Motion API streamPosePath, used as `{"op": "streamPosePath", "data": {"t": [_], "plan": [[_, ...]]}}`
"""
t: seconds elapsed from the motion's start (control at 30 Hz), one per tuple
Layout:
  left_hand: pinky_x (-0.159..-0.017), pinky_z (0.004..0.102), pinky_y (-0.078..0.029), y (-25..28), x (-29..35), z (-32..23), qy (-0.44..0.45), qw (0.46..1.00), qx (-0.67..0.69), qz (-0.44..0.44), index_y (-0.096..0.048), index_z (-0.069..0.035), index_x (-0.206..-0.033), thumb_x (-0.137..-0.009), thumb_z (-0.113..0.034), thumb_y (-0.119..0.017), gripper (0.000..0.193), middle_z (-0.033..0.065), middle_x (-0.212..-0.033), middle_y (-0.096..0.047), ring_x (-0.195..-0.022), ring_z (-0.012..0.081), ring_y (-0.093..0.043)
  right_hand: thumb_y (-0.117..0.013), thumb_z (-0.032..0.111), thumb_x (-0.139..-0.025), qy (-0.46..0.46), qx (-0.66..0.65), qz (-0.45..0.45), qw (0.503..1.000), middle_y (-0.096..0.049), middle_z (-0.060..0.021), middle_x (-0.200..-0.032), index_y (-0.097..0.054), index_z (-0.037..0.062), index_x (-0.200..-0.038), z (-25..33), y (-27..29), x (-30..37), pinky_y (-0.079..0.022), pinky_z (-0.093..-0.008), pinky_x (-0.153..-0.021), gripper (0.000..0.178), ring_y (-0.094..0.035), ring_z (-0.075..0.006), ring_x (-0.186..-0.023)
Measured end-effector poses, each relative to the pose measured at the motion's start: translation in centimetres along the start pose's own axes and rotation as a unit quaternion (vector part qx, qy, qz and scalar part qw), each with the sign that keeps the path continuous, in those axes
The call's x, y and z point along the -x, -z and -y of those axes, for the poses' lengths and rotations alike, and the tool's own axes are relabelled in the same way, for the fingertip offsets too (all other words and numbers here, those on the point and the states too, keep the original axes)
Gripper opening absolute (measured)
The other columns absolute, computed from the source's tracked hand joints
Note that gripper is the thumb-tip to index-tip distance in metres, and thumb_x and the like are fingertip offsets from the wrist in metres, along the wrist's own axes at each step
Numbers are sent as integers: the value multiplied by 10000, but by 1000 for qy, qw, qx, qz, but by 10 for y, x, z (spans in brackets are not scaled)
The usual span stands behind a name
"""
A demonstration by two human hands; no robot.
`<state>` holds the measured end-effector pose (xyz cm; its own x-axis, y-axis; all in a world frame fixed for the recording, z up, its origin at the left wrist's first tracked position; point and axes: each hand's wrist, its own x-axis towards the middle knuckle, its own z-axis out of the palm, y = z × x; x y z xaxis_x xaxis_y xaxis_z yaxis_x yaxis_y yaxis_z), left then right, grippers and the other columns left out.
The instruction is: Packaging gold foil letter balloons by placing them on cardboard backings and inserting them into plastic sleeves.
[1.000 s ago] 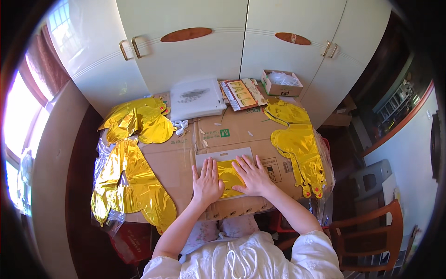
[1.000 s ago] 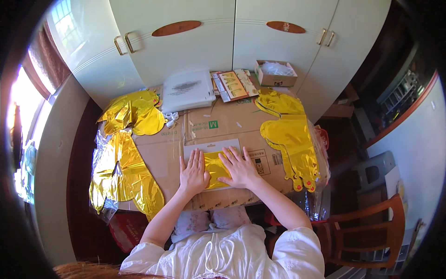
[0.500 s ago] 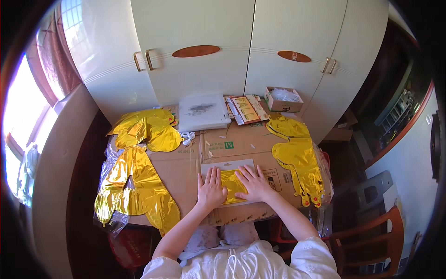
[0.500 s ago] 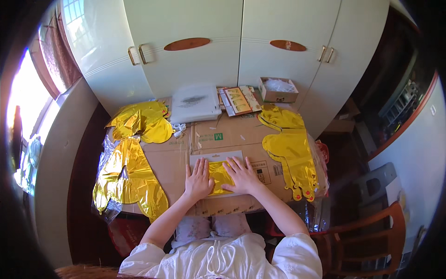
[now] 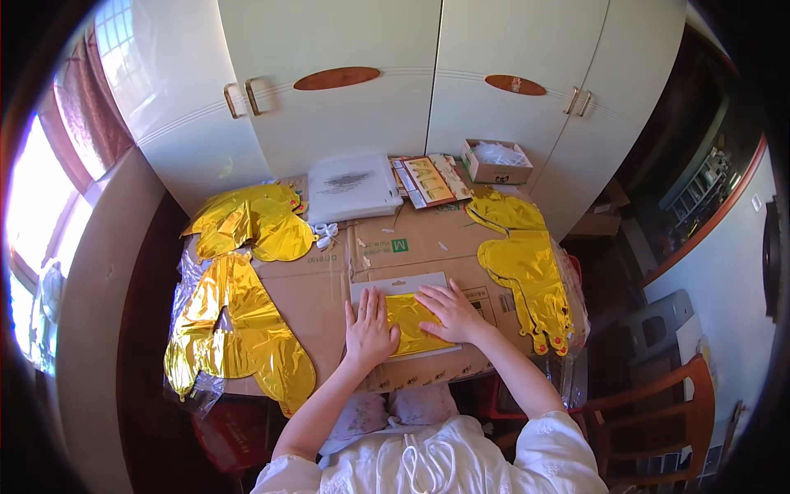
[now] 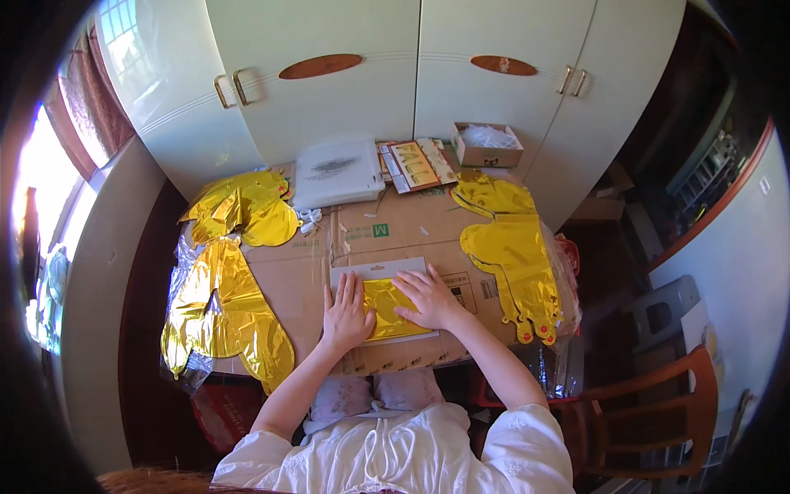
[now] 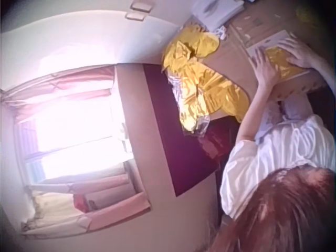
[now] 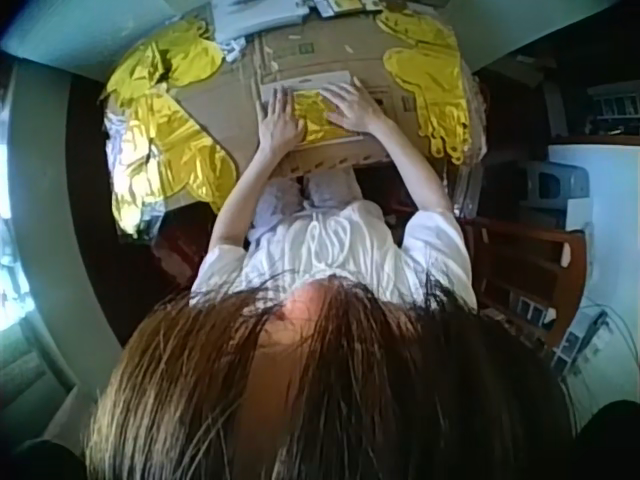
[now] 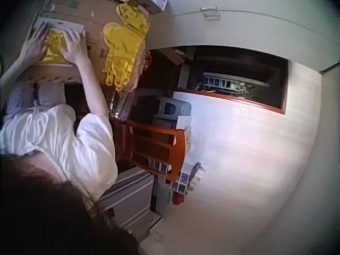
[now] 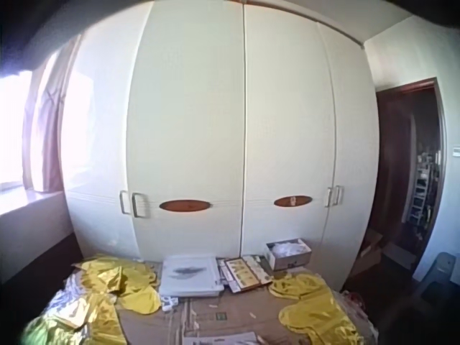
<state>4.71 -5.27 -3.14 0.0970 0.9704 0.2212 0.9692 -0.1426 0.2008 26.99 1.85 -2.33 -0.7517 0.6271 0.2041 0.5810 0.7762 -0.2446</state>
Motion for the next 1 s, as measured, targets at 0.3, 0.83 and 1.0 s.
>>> {"op": "streamPosePath", "data": {"t": [0.3,0.83,1.0], "plan": [[-1157,559,-141,3,-2,-1,-11,1000,19,2,-354,73,-1417,-810,-365,-515,765,214,-1524,-290,-1448,318,-226,-387,489,-990,-79,-207,-23,975,-265,-159,-1551,-236,91,-1514,-19,5,6,-123,-485,-1175,675,-245,-292,-1439],[-1151,576,-138,-4,-2,1,-25,999,-21,1,-330,42,-1445,-829,-398,-470,769,188,-1515,-333,-1434,282,-278,-397,629,-921,-19,92,39,995,-263,-170,-1547,-308,68,-1478,22,-5,-6,-109,-549,-1166,795,-209,-325,-1447],[-1150,583,-124,-5,-1,3,-23,999,-35,16,-333,21,-1453,-861,-450,-464,768,174,-1532,-314,-1442,271,-263,-444,656,-882,-45,101,46,993,-255,-176,-1547,-301,72,-1480,25,-7,-2,-115,-588,-1151,847,-207,-341,-1444]]}}
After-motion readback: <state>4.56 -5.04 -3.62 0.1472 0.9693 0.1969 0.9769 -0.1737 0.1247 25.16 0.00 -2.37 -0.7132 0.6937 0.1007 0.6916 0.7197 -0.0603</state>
